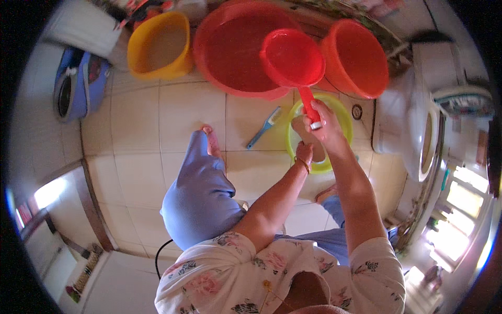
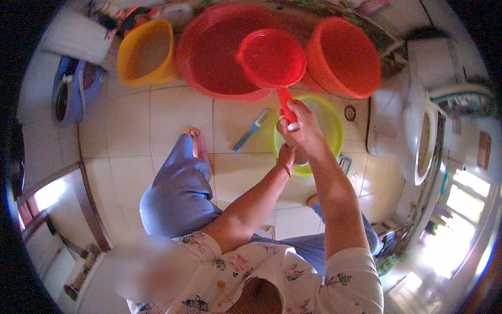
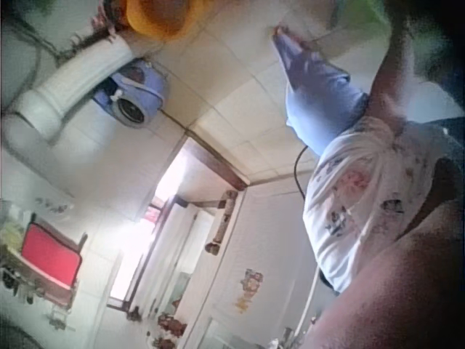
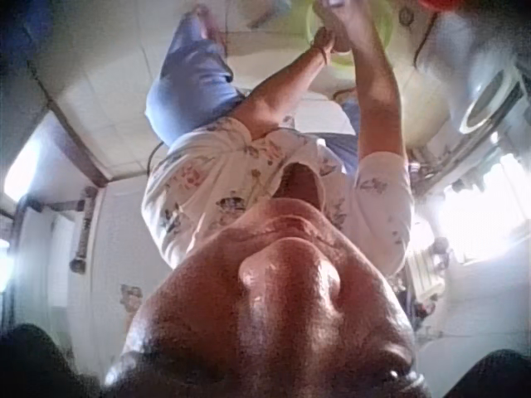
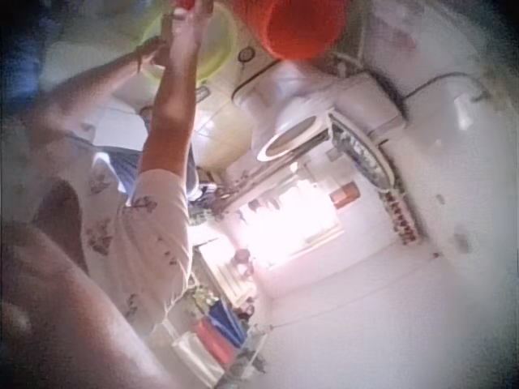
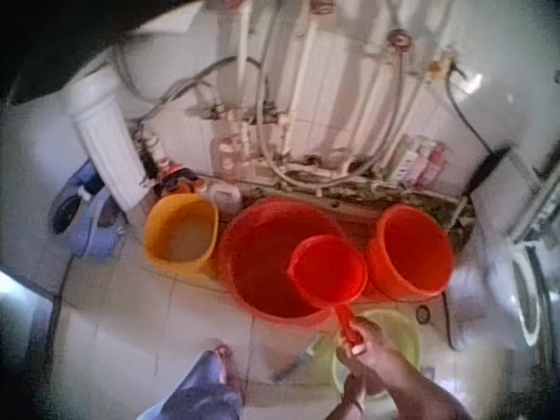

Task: The person scrubs a pair of light-colored slippers with a brush in a yellow basin of water, rinses them, and then carries them to a balcony to hang them on a clothesline to dry.

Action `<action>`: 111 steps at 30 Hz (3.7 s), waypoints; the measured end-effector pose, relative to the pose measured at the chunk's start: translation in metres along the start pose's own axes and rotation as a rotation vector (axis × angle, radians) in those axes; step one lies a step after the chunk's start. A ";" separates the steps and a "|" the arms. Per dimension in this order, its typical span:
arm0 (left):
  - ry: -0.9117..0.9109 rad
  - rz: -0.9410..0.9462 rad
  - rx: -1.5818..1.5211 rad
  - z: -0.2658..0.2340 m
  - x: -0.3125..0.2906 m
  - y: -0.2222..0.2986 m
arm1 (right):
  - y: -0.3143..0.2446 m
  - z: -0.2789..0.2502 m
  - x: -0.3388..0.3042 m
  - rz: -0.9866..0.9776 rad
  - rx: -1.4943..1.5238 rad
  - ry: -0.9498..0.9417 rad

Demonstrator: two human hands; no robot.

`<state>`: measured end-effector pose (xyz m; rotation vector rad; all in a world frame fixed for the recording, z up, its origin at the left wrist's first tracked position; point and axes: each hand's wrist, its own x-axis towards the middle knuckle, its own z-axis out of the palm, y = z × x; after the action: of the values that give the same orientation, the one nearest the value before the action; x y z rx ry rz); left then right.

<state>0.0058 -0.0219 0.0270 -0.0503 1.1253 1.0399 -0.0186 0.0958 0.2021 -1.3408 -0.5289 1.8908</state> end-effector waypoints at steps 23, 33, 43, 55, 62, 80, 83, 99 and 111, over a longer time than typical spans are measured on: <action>-0.096 0.219 0.467 0.043 -0.077 -0.002 | 0.177 -0.222 -0.260 -0.156 0.254 0.767; -0.283 0.084 0.556 0.059 -0.090 -0.031 | 0.261 -0.205 -0.249 -0.061 0.580 0.836; -0.714 -0.163 0.756 0.028 -0.092 -0.068 | 0.289 -0.209 -0.199 0.098 -0.026 1.016; -0.793 0.744 1.710 0.024 -0.090 -0.121 | 0.274 -0.237 -0.230 0.202 -0.363 1.258; -1.142 0.358 2.191 0.040 -0.056 -0.145 | 0.231 -0.308 -0.177 0.354 -1.020 1.001; -0.765 0.066 2.368 0.044 -0.014 -0.189 | 0.251 -0.365 -0.097 0.331 -1.203 0.548; -0.684 0.064 2.126 0.064 -0.012 -0.188 | 0.236 -0.375 -0.094 0.351 -1.173 0.510; -0.268 -0.539 0.497 0.041 -0.022 -0.191 | 0.113 -0.238 -0.246 -0.142 -1.289 0.915; -0.344 -0.545 0.119 0.081 -0.103 -0.160 | 0.125 -0.264 -0.234 -0.332 -0.982 1.105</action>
<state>0.1717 -0.1365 0.0726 -0.0749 0.7910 0.4705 0.2249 -0.1855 0.1631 -2.4061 -1.0076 0.3425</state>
